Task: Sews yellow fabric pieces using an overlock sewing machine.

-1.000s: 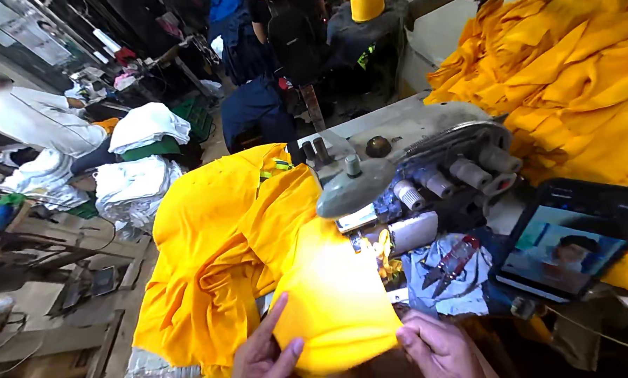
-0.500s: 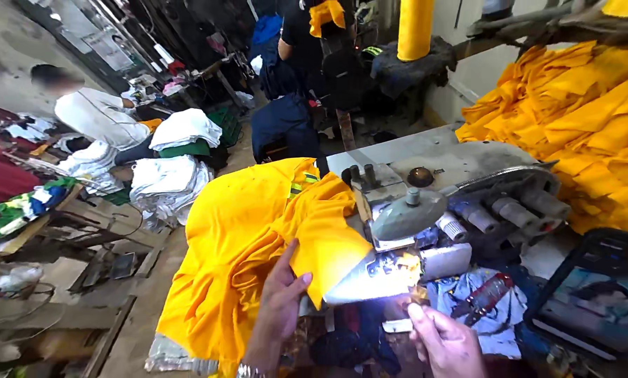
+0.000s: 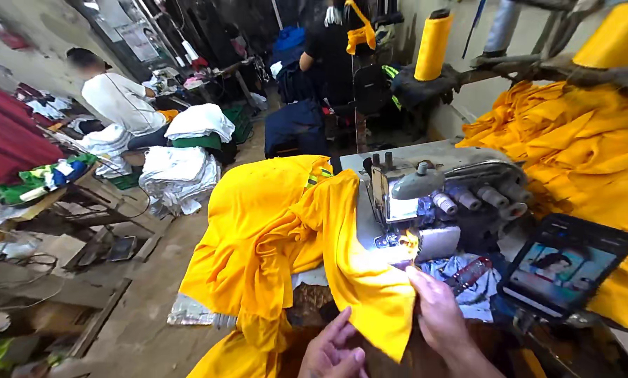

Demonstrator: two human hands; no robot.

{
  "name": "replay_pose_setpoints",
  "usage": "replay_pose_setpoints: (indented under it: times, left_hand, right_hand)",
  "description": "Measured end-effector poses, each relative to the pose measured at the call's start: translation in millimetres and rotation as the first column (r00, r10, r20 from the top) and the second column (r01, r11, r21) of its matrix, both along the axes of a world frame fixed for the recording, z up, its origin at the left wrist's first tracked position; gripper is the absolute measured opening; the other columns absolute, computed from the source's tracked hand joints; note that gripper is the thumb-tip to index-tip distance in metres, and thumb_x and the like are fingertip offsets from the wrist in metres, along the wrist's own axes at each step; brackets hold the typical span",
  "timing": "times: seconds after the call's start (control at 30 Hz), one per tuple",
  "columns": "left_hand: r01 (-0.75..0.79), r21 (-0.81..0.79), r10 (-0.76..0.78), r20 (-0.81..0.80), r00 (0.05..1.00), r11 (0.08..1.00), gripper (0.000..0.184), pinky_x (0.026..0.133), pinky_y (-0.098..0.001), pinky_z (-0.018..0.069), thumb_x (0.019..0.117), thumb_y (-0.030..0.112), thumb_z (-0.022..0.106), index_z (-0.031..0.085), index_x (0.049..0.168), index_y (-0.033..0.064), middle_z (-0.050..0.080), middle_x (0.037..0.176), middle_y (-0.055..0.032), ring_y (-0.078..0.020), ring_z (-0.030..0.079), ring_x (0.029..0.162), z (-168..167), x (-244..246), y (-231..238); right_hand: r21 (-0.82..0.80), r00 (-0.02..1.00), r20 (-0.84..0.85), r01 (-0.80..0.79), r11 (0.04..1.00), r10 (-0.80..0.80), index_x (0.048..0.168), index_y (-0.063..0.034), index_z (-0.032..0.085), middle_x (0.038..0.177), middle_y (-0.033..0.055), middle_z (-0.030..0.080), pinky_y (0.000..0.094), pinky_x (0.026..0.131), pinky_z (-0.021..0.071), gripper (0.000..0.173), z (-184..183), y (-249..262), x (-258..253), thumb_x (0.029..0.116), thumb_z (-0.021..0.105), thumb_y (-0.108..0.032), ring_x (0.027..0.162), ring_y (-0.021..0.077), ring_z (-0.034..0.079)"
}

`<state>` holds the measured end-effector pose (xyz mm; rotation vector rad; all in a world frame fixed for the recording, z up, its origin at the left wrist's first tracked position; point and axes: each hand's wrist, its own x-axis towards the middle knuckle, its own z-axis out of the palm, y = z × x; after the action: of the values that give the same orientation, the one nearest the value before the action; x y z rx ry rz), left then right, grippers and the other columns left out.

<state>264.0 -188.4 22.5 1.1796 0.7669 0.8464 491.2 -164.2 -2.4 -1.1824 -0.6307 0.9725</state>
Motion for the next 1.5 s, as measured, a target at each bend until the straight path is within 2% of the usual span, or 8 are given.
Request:
replay_pose_setpoints:
  times: [0.13, 0.3, 0.57, 0.67, 0.9, 1.17, 1.37, 1.5]
  left_hand:
    - [-0.061, 0.555, 0.302, -0.355, 0.885, 0.83, 0.027, 0.057, -0.0268, 0.0591, 0.1009, 0.016, 0.06, 0.07, 0.121, 0.0015, 0.075, 0.091, -0.0014, -0.0079, 0.067, 0.065, 32, 14, 44]
    - [0.043, 0.617, 0.466, -0.636, 0.615, 0.785, 0.045, 0.087, -0.0553, 0.0552, 0.0982, 0.04, 0.066, 0.068, 0.127, 0.0068, 0.067, 0.118, -0.0161, -0.0317, 0.067, 0.099, 48, 51, 136]
    - [-0.027, 0.906, 0.788, -0.352, 0.505, 0.423, 0.024, 0.071, -0.0498, 0.0565, 0.0999, 0.018, 0.062, 0.069, 0.103, -0.0046, 0.07, 0.091, -0.019, -0.0296, 0.068, 0.078, 90, -21, 141]
    - [0.14, 0.751, 0.626, -0.624, 0.467, 0.645, 0.031, 0.089, -0.0646, 0.0519, 0.1017, 0.023, 0.062, 0.069, 0.116, -0.0042, 0.067, 0.11, -0.0264, -0.0432, 0.066, 0.1, 67, -39, 172]
    - [0.102, 0.61, 0.267, -0.484, 0.834, 0.786, 0.024, 0.073, -0.0342, 0.0616, 0.0858, 0.013, 0.079, 0.073, 0.101, -0.0037, 0.073, 0.091, -0.0109, -0.0144, 0.07, 0.077, -20, -9, 48]
    - [0.018, 0.913, 0.641, -0.3, 0.706, 0.408, 0.013, 0.075, -0.0301, 0.0608, 0.086, 0.007, 0.067, 0.073, 0.093, -0.0028, 0.073, 0.096, -0.0164, -0.0182, 0.071, 0.083, -2, -23, 57]
    - [-0.286, 0.022, 0.28, 0.139, 0.95, 0.958, 0.032, 0.042, -0.021, 0.0454, 0.1003, 0.001, 0.05, 0.053, 0.132, -0.0024, 0.065, 0.079, -0.0071, -0.0072, 0.052, 0.048, 5, -5, 59]
    - [-0.189, 0.337, 0.234, -0.098, 0.967, 0.923, 0.026, 0.052, -0.0229, 0.0459, 0.1014, 0.009, 0.054, 0.062, 0.124, -0.0015, 0.067, 0.078, -0.0038, -0.0072, 0.055, 0.058, -32, -13, 84]
  right_hand:
    - [-0.032, 0.998, 0.027, 0.064, 0.997, -0.063, 0.099, 0.0019, 0.074, 0.092, 0.0118, 0.074, 0.0385, 0.082, 0.0611, 0.033, -13, -19, 17, 0.1076, 0.049, -0.017, 0.088, 0.0188, 0.072]
    - [0.066, 0.996, 0.084, -0.045, 0.997, 0.04, 0.093, -0.0008, 0.071, 0.082, 0.0066, 0.071, 0.0325, 0.073, 0.0597, 0.019, -15, -31, 10, 0.1009, 0.06, -0.013, 0.077, 0.0138, 0.069]
    - [-0.047, 0.909, 0.112, -0.398, 0.916, 0.401, 0.106, -0.003, 0.075, 0.101, 0.007, 0.074, 0.0394, 0.09, 0.0574, 0.023, 13, -7, -53, 0.0983, 0.066, -0.023, 0.096, 0.0143, 0.07]
    - [-0.18, 0.881, 0.217, -0.388, 0.904, 0.421, 0.094, -0.0024, 0.072, 0.09, 0.0103, 0.07, 0.0467, 0.083, 0.055, 0.039, 6, 17, -70, 0.0983, 0.065, -0.04, 0.087, 0.0203, 0.067]
    - [-0.224, 0.878, 0.175, -0.406, 0.886, 0.446, 0.085, -0.0039, 0.066, 0.076, 0.0024, 0.062, 0.0367, 0.069, 0.0506, 0.038, 0, 13, -65, 0.084, 0.082, -0.038, 0.07, 0.0121, 0.058]
    - [0.092, 0.79, 0.613, -0.089, 0.992, 0.013, 0.09, -0.0067, 0.077, 0.096, 0.0057, 0.071, 0.0303, 0.082, 0.0579, 0.009, -8, 4, -31, 0.0824, 0.075, -0.009, 0.091, 0.0127, 0.067]
    - [0.048, 0.904, -0.109, -0.41, 0.911, 0.413, 0.125, -0.0051, 0.065, 0.082, 0.0025, 0.065, 0.022, 0.05, 0.0465, 0.026, 4, 2, -4, 0.1002, 0.06, -0.013, 0.055, 0.0055, 0.053]
    - [-0.03, 0.74, 0.539, -0.462, 0.887, 0.403, 0.114, -0.0103, 0.074, 0.095, 0.0001, 0.074, 0.0273, 0.076, 0.0578, 0.023, -13, 9, 21, 0.1018, 0.06, -0.024, 0.08, 0.0063, 0.068]
